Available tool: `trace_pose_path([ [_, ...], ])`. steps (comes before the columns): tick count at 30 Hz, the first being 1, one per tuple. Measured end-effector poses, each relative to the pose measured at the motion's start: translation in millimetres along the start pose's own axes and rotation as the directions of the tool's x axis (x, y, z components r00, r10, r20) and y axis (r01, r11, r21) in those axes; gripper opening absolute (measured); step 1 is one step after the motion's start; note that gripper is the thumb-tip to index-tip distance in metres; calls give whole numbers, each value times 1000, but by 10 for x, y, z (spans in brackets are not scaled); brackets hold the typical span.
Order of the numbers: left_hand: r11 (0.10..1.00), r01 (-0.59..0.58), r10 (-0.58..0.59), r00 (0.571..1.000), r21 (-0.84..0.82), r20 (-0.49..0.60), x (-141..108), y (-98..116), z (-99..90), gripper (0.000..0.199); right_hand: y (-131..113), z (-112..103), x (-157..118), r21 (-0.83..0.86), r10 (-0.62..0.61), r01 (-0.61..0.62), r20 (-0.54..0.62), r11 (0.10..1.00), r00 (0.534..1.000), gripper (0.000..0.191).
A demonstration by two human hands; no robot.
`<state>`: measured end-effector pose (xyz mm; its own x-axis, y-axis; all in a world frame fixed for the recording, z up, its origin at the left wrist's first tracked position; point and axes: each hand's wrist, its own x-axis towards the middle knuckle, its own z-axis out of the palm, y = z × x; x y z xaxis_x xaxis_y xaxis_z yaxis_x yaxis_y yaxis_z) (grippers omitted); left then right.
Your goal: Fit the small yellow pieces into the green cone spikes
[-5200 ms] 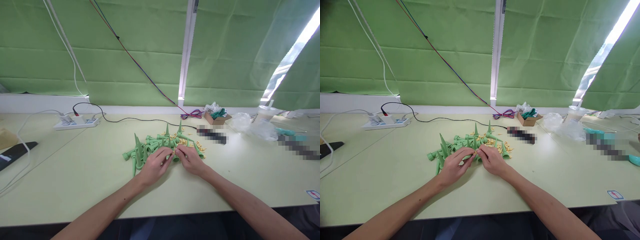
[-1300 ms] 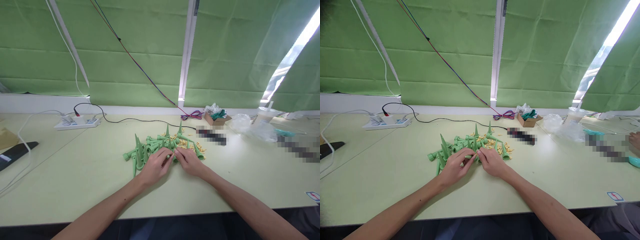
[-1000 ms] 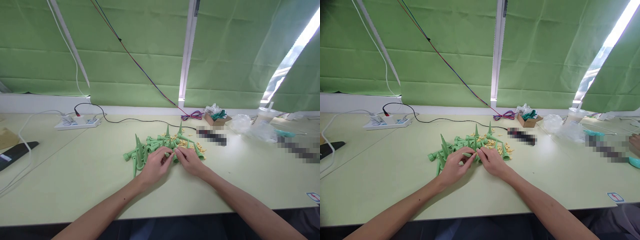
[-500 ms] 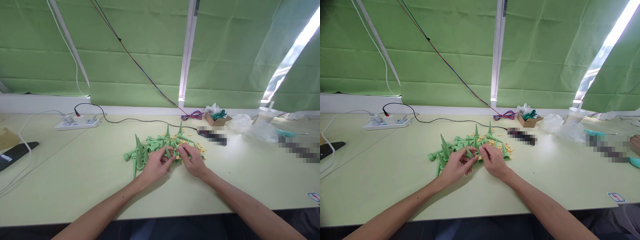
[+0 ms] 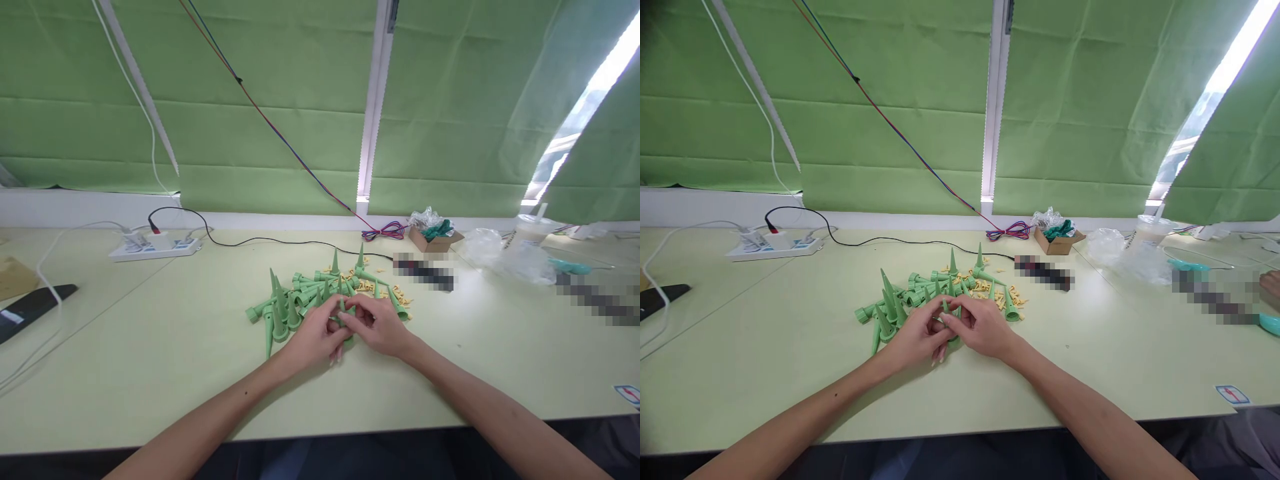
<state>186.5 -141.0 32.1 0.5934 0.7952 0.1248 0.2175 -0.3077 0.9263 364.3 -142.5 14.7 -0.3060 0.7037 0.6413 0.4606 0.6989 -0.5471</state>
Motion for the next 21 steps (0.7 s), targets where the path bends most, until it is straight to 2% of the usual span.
trace_pose_path([
  [5, 1000, 5, -6, 998, 25, 61, -2, -27, 10, 20, 9, 6, -7, -22, -3, 5, 56, 1000, 998, 13],
  [10, 999, -8, 7, 999, 36, 47, 7, -28, 18, 28, 14, 5, -8, 4, 27, -28, 66, 1000, 997, 17],
  [14, 997, -16, 15, 1000, 70, 9, 7, -8, 15, 37, 17, -11, 2, 10, 49, -49, 16, 999, 999, 20],
  [21, 958, -68, 89, 994, 278, -65, 11, -2, 8, 37, 19, -21, 32, 87, 116, -110, -64, 990, 991, 21],
])
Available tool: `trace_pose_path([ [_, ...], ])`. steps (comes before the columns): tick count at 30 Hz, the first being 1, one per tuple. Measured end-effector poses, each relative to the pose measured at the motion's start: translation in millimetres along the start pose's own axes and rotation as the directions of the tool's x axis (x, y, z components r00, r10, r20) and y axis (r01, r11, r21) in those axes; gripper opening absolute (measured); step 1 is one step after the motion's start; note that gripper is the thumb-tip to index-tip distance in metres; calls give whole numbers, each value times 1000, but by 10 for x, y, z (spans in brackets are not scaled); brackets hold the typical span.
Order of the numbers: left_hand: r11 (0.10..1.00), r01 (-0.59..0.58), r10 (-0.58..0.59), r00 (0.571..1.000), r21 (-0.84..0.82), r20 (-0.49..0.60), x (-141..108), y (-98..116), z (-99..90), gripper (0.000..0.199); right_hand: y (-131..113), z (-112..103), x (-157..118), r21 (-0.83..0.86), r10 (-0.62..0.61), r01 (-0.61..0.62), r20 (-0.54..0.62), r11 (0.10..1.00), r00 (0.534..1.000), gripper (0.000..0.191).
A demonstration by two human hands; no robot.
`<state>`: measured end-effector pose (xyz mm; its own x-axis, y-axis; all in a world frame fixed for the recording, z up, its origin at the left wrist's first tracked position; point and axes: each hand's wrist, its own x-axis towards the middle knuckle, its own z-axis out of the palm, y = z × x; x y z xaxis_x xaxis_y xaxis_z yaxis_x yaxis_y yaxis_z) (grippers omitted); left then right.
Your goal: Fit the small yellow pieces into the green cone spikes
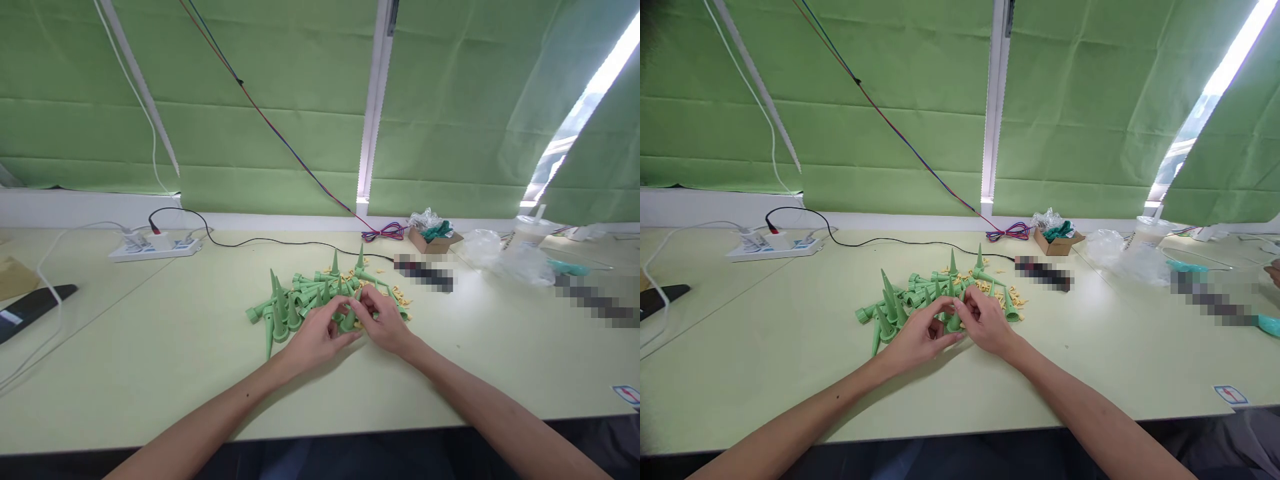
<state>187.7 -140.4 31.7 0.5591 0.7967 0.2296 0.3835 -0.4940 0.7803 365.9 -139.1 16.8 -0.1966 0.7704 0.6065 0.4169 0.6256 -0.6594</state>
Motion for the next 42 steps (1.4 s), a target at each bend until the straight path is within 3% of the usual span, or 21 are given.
trace_pose_path([
  [8, 981, -58, 62, 998, 185, -14, -15, 3, 23, 35, -10, 68, -45, 128, 62, -55, -53, 990, 997, 24],
  [16, 974, -111, 115, 993, 196, -8, -16, -32, 60, 20, -17, 77, -40, 88, 16, -8, -99, 996, 995, 25],
  [27, 986, -70, 59, 995, 152, 79, -19, -4, 6, 19, -43, 62, -34, -22, -30, 27, -99, 999, 995, 28],
  [37, 980, -80, 62, 993, 181, 102, -32, -23, 29, 24, -37, 13, -24, -97, -95, 88, -71, 991, 993, 20],
  [42, 973, -99, 75, 990, 208, 120, -60, -61, 38, 49, -84, -131, 41, -118, -93, 86, -63, 989, 994, 18],
])
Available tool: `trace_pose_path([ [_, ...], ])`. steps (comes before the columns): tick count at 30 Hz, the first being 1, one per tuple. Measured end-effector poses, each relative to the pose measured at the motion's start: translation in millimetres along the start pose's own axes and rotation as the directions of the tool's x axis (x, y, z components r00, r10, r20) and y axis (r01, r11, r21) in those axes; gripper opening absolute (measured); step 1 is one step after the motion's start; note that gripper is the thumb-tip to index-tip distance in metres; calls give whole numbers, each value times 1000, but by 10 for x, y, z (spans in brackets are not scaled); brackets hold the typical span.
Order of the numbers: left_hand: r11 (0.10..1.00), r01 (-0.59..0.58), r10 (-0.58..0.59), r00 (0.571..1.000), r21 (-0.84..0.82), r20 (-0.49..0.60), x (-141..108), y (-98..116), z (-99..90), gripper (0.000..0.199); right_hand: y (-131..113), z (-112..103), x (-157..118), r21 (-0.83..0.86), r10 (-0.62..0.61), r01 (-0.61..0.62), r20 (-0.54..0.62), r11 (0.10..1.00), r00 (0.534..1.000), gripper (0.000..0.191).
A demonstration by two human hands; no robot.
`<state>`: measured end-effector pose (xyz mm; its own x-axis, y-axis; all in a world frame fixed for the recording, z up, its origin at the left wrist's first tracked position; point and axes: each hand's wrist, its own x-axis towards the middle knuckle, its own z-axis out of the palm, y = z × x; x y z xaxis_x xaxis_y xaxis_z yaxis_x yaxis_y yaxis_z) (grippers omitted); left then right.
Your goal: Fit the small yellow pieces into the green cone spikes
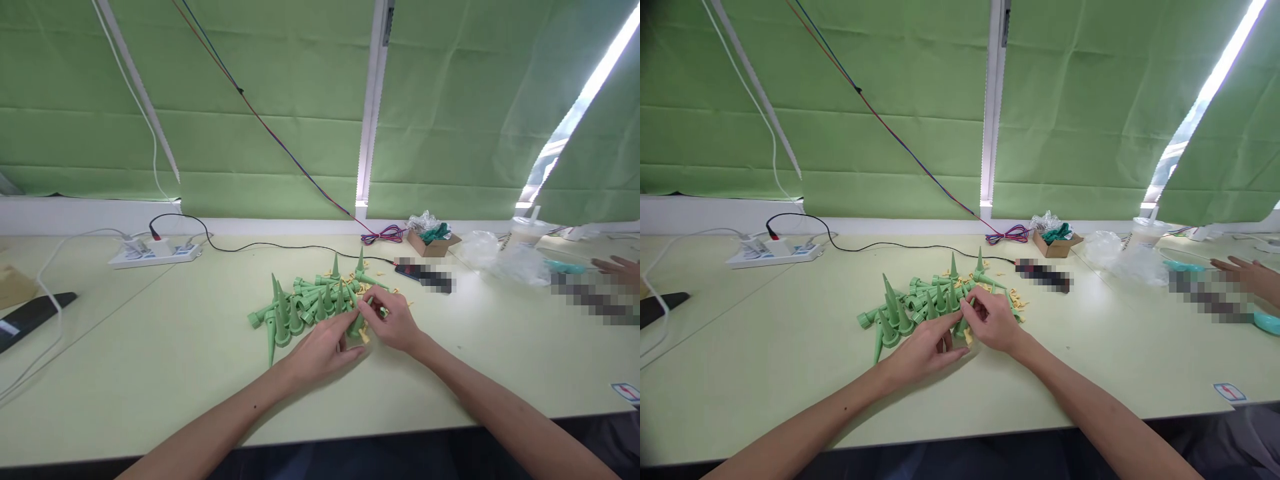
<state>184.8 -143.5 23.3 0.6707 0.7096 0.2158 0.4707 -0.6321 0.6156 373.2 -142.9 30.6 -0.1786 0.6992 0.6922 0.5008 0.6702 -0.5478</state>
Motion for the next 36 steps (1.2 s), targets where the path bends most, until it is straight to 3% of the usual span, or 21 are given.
trace_pose_path([
  [2, 1000, -9, 10, 1000, 21, -28, -15, -24, 14, 57, -6, -112, 86, -18, 19, -19, 45, 1000, 999, 19],
  [5, 997, -29, 38, 990, 65, -137, -31, -52, 30, 49, 8, -319, 260, -39, 76, -70, 187, 997, 979, 24],
  [7, 993, -51, 71, 979, 104, -191, -36, -59, 32, 38, 46, -431, 387, -64, 128, -122, 99, 990, 987, 26],
  [10, 978, -118, 146, 976, 169, -164, -30, -48, 31, 25, 155, -473, 585, -122, 155, -153, 2, 981, 988, 26],
  [14, 927, -272, 276, 961, 260, 21, -15, -15, 39, 22, 391, -298, 862, -282, 114, -114, -15, 953, 993, 23],
  [17, 902, -323, 306, 947, 288, 102, -10, 3, 46, 26, 592, -107, 1047, -415, 137, -113, 30, 903, 990, 25],
  [22, 907, -305, 288, 952, 290, 102, -15, 1, 45, 26, 847, 159, 1225, -486, 220, -156, 77, 860, 972, 32],
  [27, 896, -315, 289, 949, 313, 128, -17, 9, 39, 26, 949, 349, 1294, -534, 276, -186, 92, 825, 957, 33],
  [36, 888, -325, 290, 945, 325, 152, -19, 27, 29, 26, 991, 425, 1317, -587, 351, -228, 102, 777, 931, 31],
])
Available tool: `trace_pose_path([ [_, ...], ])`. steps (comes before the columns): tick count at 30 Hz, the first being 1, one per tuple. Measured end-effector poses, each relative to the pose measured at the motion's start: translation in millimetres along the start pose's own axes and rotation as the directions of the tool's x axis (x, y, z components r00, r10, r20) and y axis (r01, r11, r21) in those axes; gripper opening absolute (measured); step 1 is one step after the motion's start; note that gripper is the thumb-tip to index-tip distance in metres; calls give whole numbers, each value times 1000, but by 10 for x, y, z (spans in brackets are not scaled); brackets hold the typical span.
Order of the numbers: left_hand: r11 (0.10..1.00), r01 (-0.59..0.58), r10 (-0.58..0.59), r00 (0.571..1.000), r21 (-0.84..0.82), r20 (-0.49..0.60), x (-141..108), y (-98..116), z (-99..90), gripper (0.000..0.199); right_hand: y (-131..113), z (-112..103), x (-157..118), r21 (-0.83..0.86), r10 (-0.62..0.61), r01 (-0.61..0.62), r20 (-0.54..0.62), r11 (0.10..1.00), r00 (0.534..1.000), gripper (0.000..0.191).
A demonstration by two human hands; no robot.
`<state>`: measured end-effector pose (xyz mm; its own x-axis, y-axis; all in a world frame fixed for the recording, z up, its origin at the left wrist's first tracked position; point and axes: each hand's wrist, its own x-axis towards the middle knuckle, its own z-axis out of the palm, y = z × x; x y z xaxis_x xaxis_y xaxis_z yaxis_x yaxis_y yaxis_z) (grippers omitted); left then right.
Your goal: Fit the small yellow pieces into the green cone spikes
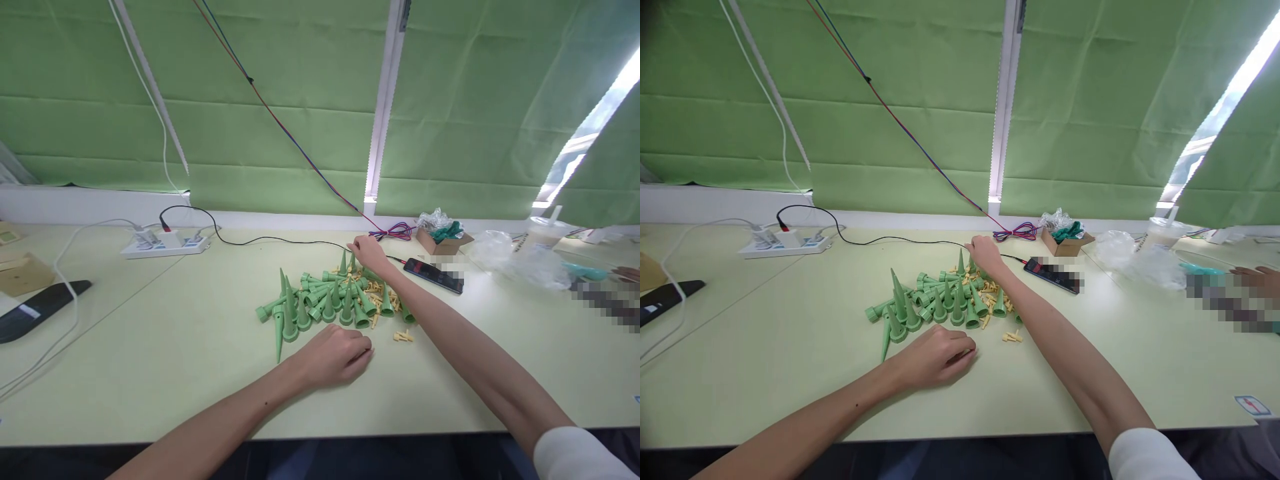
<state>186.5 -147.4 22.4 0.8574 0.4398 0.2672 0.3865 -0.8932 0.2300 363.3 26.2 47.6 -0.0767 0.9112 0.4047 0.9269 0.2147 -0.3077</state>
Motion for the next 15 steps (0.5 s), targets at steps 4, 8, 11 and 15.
trace_pose_path([
  [4, 1000, 4, -4, 1000, 14, 12, 2, 2, -5, 26, -1, -15, -48, 2, 11, -11, -5, 1000, 1000, 32],
  [8, 1000, -3, 2, 1000, 24, 15, 4, 6, -15, 27, -12, -110, -153, 16, 10, -9, -51, 1000, 999, 33],
  [11, 999, -7, 6, 1000, 36, 20, 3, 5, -13, 28, 19, -218, -259, 9, -13, 14, -67, 1000, 998, 31],
  [15, 999, -5, 4, 1000, 48, 24, 2, -9, 7, 27, 152, -306, -415, -49, -52, 54, 51, 997, 997, 29],
])
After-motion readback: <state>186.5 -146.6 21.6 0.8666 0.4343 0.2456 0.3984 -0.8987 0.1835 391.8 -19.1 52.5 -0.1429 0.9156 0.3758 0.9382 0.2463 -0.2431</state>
